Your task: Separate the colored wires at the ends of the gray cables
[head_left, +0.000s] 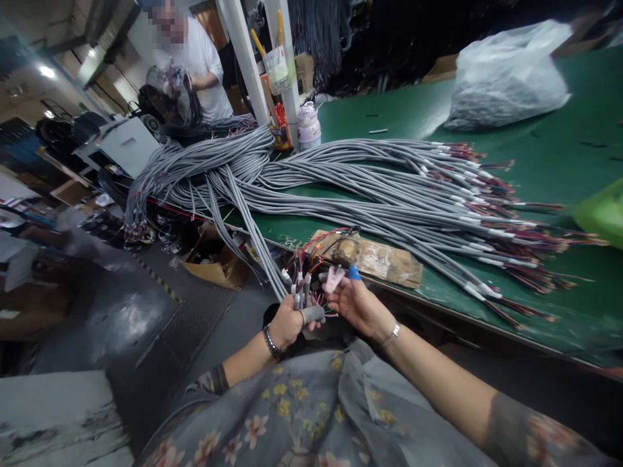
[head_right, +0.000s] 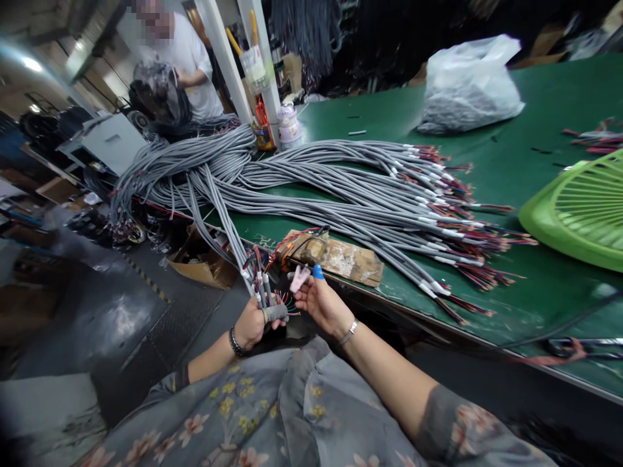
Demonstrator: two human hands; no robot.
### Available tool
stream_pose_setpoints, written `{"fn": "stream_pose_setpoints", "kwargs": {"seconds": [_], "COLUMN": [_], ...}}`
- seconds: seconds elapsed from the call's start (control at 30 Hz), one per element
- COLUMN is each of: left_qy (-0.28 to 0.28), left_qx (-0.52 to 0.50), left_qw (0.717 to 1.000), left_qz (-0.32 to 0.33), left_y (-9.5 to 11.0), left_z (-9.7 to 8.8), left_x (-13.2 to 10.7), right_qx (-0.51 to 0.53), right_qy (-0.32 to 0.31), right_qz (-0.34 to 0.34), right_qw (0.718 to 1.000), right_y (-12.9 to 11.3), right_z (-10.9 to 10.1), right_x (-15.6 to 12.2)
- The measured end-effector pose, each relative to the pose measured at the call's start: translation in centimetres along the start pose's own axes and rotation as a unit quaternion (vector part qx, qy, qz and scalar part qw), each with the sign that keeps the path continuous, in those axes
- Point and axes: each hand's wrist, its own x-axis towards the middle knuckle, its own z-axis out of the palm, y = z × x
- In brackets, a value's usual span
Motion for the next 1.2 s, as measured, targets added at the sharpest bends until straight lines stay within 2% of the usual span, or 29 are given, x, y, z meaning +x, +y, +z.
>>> {"fn": "stream_pose_setpoints", "kwargs": {"seconds": [0.13,0.4,0.8,1.2], "left_qy": [0.023,0.024,-0.006,0.024], "left_qx": [-0.012,-0.034,-0.052,-0.060], "left_qw": [1.000,0.999,0.999,0.998], "left_qz": [0.008,0.009,0.000,-0.001], "left_y": [0.3,0.2,0.1,0.5], "left_z": [0.0,0.5,0.3,0.8], "left_x": [-0.6,0.6,1.3,1.1], "right_qx": [-0.011,-0.060,0.024,0.059], "right_qy": [-0.023,0.005,0.006,-0.020], "right_qz": [-0.005,-0.078,-0.047,-0.053], "right_qw": [1.000,0.995,0.999,0.997], "right_y": [-0.5,0.1,0.2,0.9], "right_z": [0.1,-0.1,-0.1,-0.7], "right_x": [-0.3,-0.5,0.4,0.9]}}
